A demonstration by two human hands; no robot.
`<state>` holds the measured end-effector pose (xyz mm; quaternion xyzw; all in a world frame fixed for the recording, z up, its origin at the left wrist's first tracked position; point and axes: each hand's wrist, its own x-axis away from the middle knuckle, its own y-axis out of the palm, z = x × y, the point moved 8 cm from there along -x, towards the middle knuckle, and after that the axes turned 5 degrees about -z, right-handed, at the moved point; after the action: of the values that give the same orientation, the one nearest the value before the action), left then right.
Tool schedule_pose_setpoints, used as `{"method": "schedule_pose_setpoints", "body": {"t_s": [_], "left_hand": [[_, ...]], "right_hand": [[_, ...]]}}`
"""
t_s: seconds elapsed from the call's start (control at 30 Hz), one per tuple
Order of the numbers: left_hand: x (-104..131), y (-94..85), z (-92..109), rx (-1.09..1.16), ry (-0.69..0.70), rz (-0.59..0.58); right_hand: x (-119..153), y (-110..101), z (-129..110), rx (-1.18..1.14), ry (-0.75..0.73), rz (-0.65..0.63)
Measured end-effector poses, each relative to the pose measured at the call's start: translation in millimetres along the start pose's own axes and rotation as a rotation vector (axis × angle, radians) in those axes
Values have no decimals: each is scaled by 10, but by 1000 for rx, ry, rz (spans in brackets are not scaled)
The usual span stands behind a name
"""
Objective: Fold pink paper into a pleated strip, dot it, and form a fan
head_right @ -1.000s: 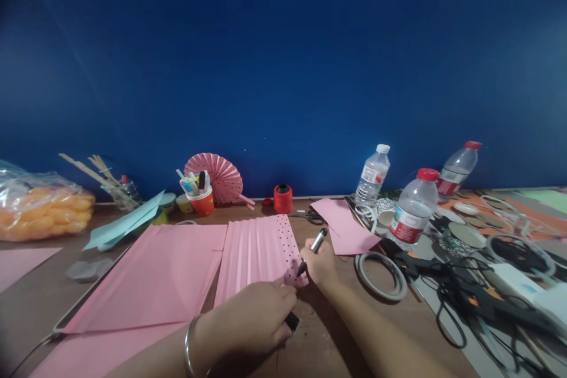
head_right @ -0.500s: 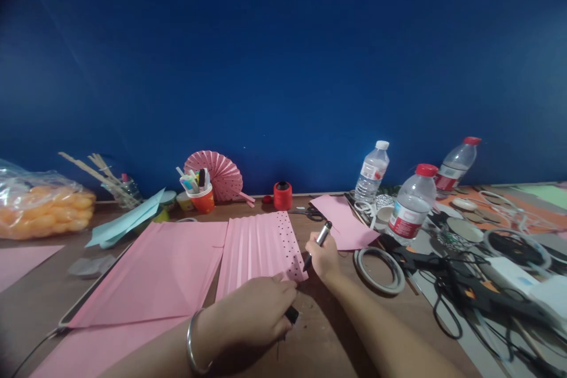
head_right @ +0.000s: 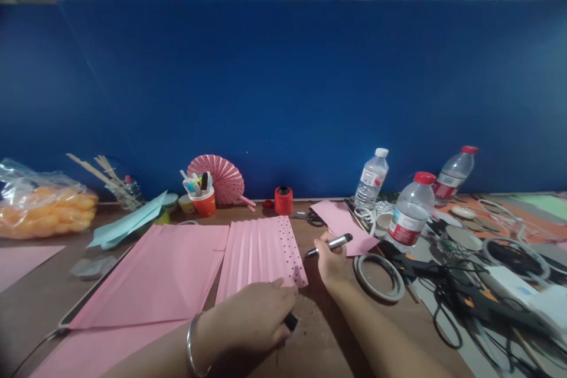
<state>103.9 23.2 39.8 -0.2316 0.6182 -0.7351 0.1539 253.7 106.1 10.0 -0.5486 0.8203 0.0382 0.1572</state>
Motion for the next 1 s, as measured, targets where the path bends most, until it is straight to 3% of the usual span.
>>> {"method": "schedule_pose_setpoints", "body": {"t_s": [0.17, 0.27, 0.33, 0.43, 0.57, 0.73, 0.83, 0.93, 1.0], "left_hand": [[71, -16, 69, 22, 57, -50], [88, -28, -11, 37, 58, -135], [61, -66, -172, 46, -11, -132], [2, -146, -500, 31, -218, -9], [-34, -70, -745, 31, -417, 30], [-7, 21, -775, 14, -457, -15], [11, 52, -781, 8, -458, -54], [-38, 40, -750, -17, -422, -2], [-119, 29, -663, -19, -314, 71]], "right_hand": [[-39, -95, 70, -28, 56, 77], [-61, -130, 108, -85, 49, 122], [-69, -143, 102, -99, 31, 136], [-72, -157, 89, -109, 19, 142], [-72, -178, 85, -85, 11, 151], [-84, -175, 118, -104, 35, 153], [-103, -157, 204, -96, 125, 138], [-142, -107, 280, -82, 176, 84], [-175, -71, 289, -127, 150, 54]]}}
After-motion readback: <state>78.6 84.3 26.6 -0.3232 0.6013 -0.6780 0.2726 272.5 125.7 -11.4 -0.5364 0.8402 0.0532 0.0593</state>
